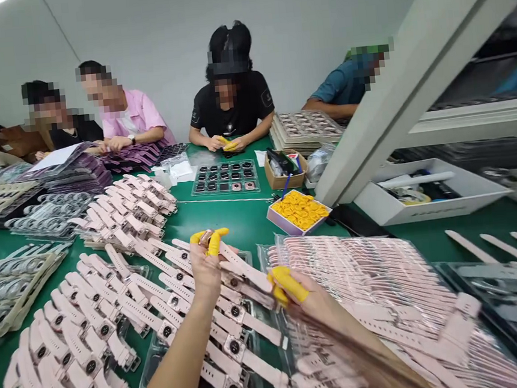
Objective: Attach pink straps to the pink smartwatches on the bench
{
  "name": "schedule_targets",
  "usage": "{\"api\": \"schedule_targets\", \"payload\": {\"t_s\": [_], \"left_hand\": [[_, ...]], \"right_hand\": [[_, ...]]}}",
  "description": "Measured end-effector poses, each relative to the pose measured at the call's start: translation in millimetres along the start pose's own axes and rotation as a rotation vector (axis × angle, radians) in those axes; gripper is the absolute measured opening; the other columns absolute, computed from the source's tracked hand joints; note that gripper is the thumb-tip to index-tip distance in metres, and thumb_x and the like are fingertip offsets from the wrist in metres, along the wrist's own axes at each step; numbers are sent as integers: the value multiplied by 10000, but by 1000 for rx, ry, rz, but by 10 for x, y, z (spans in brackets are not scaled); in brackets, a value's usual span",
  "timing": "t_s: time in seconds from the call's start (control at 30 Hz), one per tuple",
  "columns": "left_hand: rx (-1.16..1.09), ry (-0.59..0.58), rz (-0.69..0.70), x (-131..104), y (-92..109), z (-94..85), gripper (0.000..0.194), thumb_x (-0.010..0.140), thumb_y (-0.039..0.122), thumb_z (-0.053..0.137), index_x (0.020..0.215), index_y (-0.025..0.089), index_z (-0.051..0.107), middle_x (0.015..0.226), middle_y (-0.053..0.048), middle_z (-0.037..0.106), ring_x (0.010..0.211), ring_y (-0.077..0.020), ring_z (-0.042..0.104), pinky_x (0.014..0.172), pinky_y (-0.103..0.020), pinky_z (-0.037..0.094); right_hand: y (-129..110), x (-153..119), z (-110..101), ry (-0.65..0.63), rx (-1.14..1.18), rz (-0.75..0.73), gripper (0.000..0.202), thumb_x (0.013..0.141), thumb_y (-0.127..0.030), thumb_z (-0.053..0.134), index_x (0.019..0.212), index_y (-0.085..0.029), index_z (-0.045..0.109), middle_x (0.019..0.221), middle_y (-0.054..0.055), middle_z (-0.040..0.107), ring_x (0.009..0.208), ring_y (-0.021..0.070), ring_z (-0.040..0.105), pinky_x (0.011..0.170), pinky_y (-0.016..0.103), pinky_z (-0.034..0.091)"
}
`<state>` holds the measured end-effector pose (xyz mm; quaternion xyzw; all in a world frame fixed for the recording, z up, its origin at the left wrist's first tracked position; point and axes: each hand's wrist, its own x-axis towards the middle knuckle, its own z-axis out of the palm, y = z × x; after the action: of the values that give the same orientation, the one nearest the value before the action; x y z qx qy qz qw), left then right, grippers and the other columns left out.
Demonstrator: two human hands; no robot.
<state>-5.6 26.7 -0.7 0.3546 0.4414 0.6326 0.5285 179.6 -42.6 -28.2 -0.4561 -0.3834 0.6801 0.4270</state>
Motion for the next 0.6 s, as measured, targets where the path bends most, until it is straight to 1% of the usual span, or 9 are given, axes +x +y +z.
{"api": "schedule_targets", "payload": {"t_s": [0.03, 0.07, 0.13, 0.17, 0.2, 0.27, 0.3, 0.37, 0.6], "left_hand": [[36, -72, -16, -17, -13, 6, 500, 831, 531, 820, 1088, 221, 523, 1078, -77, 792, 552, -134, 703, 567, -281, 597], [93, -183, -26, -46, -34, 15, 446, 866, 493, 792, 1123, 214, 555, 1091, -87, 795, 583, -144, 716, 581, -285, 606], [266, -443, 34, -125, -88, 33, 295, 936, 369, 702, 1169, 203, 632, 1146, -103, 789, 755, -185, 763, 717, -327, 644], [366, -561, 114, -162, -116, 36, 254, 949, 287, 649, 1189, 203, 663, 1189, -105, 780, 890, -209, 771, 836, -360, 645], [460, -659, 214, -190, -141, 33, 288, 942, 205, 597, 1218, 206, 681, 1243, -103, 764, 1035, -228, 753, 964, -394, 617], [599, -784, 401, -214, -179, 10, 458, 890, 84, 519, 1302, 215, 672, 1342, -96, 722, 1245, -242, 675, 1139, -438, 519], [641, -823, 460, -211, -191, -7, 524, 874, 54, 494, 1346, 218, 653, 1371, -96, 705, 1295, -242, 645, 1173, -446, 490], [688, -865, 518, -191, -205, -38, 560, 892, 36, 462, 1396, 221, 626, 1382, -102, 693, 1313, -238, 632, 1180, -440, 485], [736, -818, 563, -208, -217, -41, 525, 991, 78, 430, 1480, 231, 545, 1405, -119, 655, 1316, -256, 615, 1174, -467, 490]], "right_hand": [[-37, 4, 21, 19, 4, -51, 458, 866, -663, 713, 811, -216, 627, 621, -39, 574, 470, 87, 374, 462, 221, 291], [-65, 9, 43, 35, 18, -94, 453, 865, -659, 715, 825, -222, 604, 644, -43, 590, 477, 86, 392, 477, 221, 304], [-89, 12, 83, 24, 57, -120, 450, 832, -659, 737, 845, -236, 582, 656, -47, 600, 468, 88, 388, 484, 228, 312], [-87, 10, 97, 7, 68, -109, 451, 815, -663, 741, 843, -242, 582, 644, -47, 597, 458, 91, 378, 481, 234, 314], [-79, 5, 106, -14, 70, -90, 446, 804, -665, 740, 838, -246, 589, 626, -46, 591, 446, 94, 367, 478, 240, 315], [-62, -9, 111, -40, 62, -57, 426, 792, -648, 742, 814, -246, 603, 584, -42, 578, 431, 99, 366, 474, 245, 312], [-58, -16, 109, -49, 64, -45, 416, 784, -634, 749, 798, -244, 605, 561, -42, 565, 428, 101, 368, 471, 242, 301], [-60, -25, 103, -52, 88, -28, 394, 781, -603, 757, 781, -240, 604, 535, -46, 529, 434, 99, 357, 468, 229, 271], [-88, -18, 143, -2, 247, -27, 442, 779, -579, 780, 770, -240, 496, 539, -82, 395, 459, 77, 229, 451, 233, 199]]}}
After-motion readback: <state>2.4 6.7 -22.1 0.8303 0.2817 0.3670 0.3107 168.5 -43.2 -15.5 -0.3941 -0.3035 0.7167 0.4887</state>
